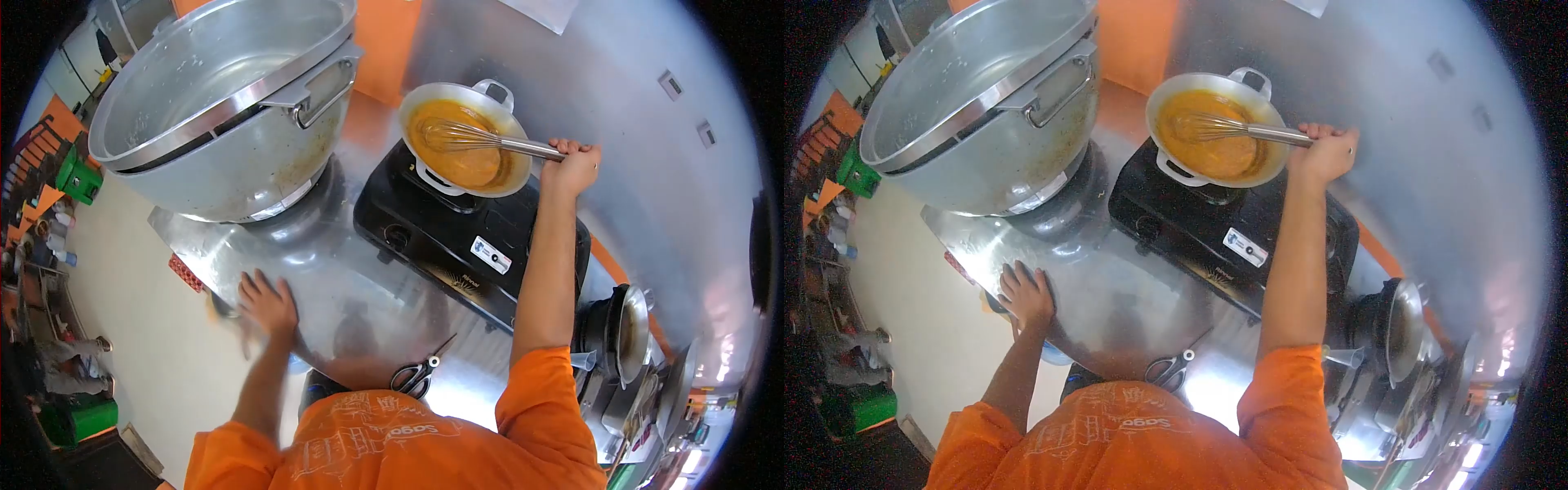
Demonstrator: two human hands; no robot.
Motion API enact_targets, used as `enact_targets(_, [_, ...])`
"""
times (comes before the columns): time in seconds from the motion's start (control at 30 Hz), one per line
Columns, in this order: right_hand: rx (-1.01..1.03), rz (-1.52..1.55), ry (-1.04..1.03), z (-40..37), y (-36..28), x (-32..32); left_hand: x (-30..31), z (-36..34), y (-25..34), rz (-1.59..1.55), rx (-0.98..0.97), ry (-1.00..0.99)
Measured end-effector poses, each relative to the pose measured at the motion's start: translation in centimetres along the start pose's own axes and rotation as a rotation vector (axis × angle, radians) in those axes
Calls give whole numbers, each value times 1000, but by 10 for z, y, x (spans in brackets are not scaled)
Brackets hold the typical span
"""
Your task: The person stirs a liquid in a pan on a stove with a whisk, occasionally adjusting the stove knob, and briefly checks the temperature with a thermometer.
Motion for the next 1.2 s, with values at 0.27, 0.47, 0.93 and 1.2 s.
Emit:
enact_targets(0.27, [-1,37,26,11,-8,13,-1,0,0,16,-1,-3])
enact_targets(0.47, [40,13,-18,11,-16,10,1,1,1,1,1,-19])
enact_targets(0.93, [145,-70,-495,-45,4,-30,-1,1,1,23,7,-36])
enact_targets(1.2, [104,-185,-686,-53,-2,-39,6,-1,-1,20,-3,-50])
Point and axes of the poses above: each hand's wrist, its own z-axis towards the middle knuckle, its own x-axis out of the back of the hand, y = z × x, the point moved 1 cm from there along z, towards the middle knuckle, and after that the axes turned 10 degrees about z, right-handed, at the moved point
